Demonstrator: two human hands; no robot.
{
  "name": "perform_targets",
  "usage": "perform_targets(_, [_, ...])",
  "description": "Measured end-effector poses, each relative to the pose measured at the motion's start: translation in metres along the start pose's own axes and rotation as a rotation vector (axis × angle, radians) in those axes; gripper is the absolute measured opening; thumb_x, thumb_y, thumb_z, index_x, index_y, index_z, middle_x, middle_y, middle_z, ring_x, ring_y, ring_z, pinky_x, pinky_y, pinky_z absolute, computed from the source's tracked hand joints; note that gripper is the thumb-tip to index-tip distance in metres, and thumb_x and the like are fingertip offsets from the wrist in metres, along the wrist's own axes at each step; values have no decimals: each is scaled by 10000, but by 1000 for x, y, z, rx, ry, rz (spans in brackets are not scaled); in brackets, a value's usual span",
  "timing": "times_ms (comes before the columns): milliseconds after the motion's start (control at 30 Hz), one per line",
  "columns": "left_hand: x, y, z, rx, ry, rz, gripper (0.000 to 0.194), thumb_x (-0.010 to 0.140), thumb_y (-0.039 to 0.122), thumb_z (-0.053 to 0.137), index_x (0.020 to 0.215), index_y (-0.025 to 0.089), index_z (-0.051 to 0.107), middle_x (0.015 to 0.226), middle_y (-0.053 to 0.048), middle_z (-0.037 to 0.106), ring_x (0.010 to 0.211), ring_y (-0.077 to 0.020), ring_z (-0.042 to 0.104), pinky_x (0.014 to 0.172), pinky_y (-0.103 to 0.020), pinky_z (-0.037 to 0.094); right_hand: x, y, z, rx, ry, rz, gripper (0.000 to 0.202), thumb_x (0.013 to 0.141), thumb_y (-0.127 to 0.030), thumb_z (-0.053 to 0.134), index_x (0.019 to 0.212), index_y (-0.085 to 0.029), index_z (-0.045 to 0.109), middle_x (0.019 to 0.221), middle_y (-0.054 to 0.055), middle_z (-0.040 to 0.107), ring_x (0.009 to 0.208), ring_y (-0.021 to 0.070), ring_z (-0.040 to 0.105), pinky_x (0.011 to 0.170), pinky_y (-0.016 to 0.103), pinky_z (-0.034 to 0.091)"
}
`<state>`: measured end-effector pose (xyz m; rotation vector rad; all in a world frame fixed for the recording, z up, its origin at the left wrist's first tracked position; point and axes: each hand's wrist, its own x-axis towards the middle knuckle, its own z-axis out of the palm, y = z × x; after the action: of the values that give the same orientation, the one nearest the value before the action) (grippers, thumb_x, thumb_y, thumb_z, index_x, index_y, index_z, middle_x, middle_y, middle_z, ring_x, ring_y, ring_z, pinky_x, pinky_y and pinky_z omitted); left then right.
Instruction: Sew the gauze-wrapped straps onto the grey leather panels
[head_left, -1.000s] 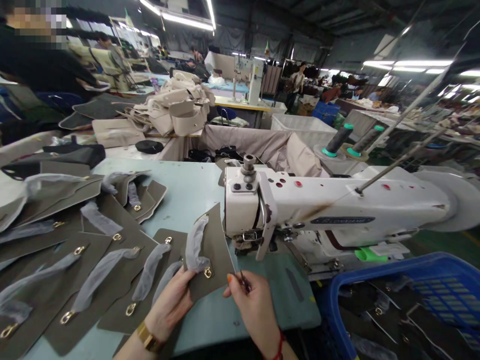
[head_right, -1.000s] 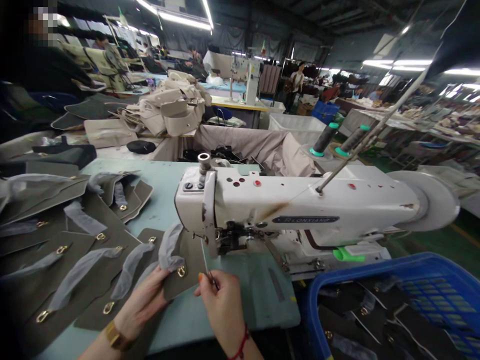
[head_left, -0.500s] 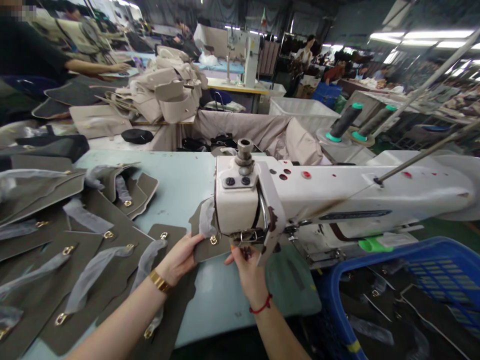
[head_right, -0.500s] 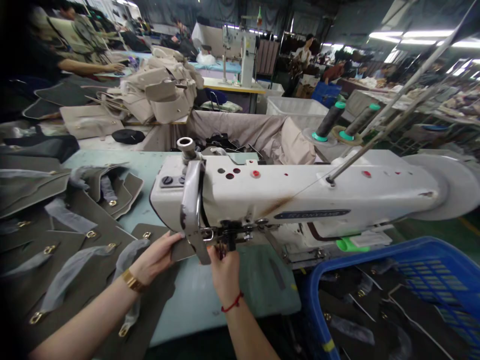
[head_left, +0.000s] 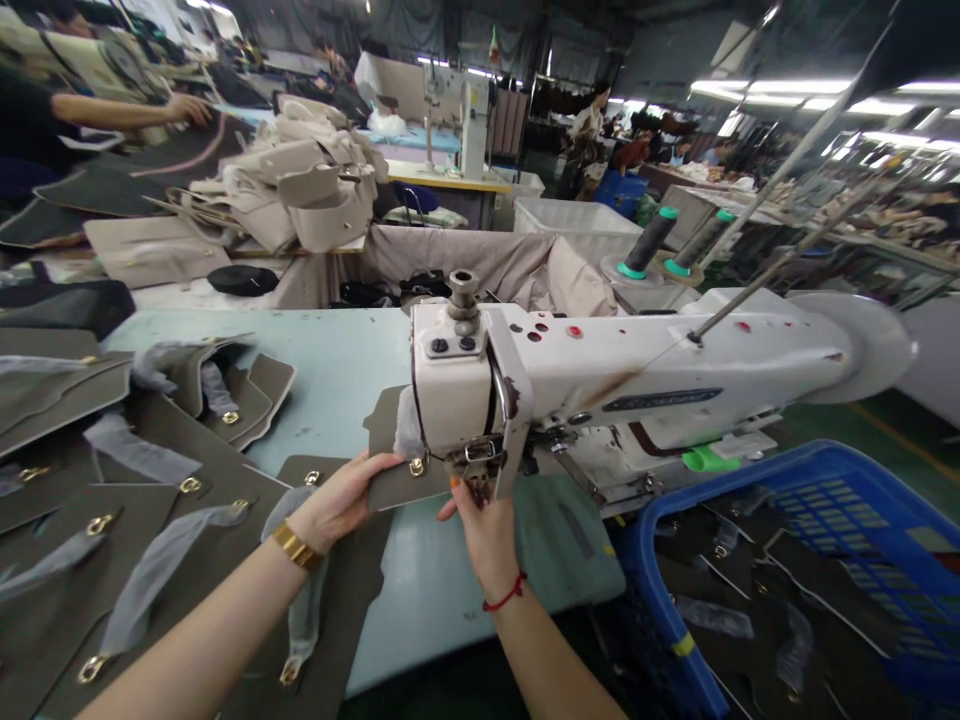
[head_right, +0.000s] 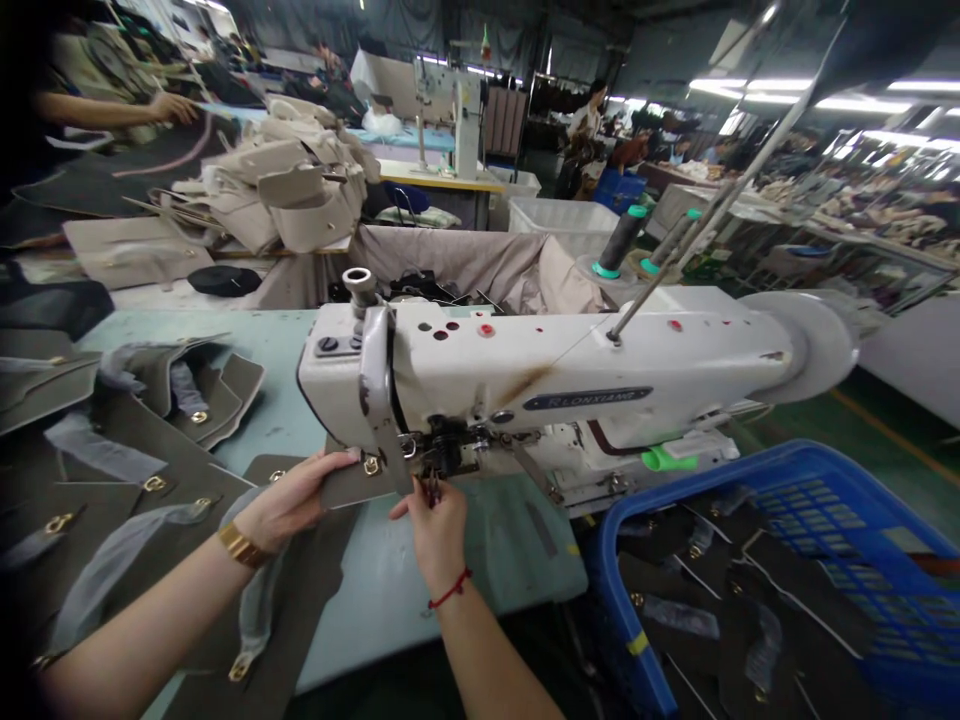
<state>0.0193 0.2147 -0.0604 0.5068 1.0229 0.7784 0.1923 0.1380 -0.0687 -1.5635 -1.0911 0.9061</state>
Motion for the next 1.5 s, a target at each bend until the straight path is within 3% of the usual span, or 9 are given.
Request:
perform_targets(133, [-6,3,-8,135,-134,-55,212,721,147,728,923,101,686,913,-124,743,724,-223,713,587,-290,601,-6,3,4,-4,-19,18,530,885,-484,492,503,-172,684,464,4,592,460,113,519,474,211,371])
perform_targets(300, [-12,11,-7,334,-279,-32,276,753,275,722,958,93,691,902,-162,733,778,-247,711,524,-221,556,-10,1,11,0,-12,40,546,886,-514,474,510,-178,686,416,6,564,474,133,554,481,210,389])
perform_targets(467, [-13,15,-3,327,-265,-6,215,717,254,752,860,100,708,810,-138,732,723,-229,698,506,-213,534,-9,6,15,22,1,52,528,877,-493,494,477,-196,667,383,-9,525,446,128,535,462,211,383])
perform_targets(800, [-7,18,-3,335,-195,2,218,671,215,775,849,104,713,811,-136,740,704,-247,708,501,-240,541,-5,12,24,121,30,119,508,862,-484,528,468,-184,641,424,-2,556,456,129,538,459,217,370])
perform_targets(1133, [-10,17,-6,498,-194,96,292,724,327,737,922,115,704,921,-136,731,778,-254,695,577,-263,559,-3,12,35,131,99,145,516,865,-515,501,488,-192,643,425,5,557,492,144,559,491,228,397])
perform_targets(1333, [-11,13,-9,576,-193,145,318,744,402,708,885,118,689,800,-108,730,744,-220,671,582,-251,545,-2,13,44,229,162,159,497,840,-497,532,456,-190,607,433,4,574,479,136,541,478,224,391])
perform_targets(1500, [-24,7,-3,551,-146,173,350,742,441,697,929,146,672,825,-72,729,768,-219,669,603,-272,546,-2,13,47,310,195,151,458,818,-461,554,446,-194,570,417,-6,566,450,128,520,450,218,366])
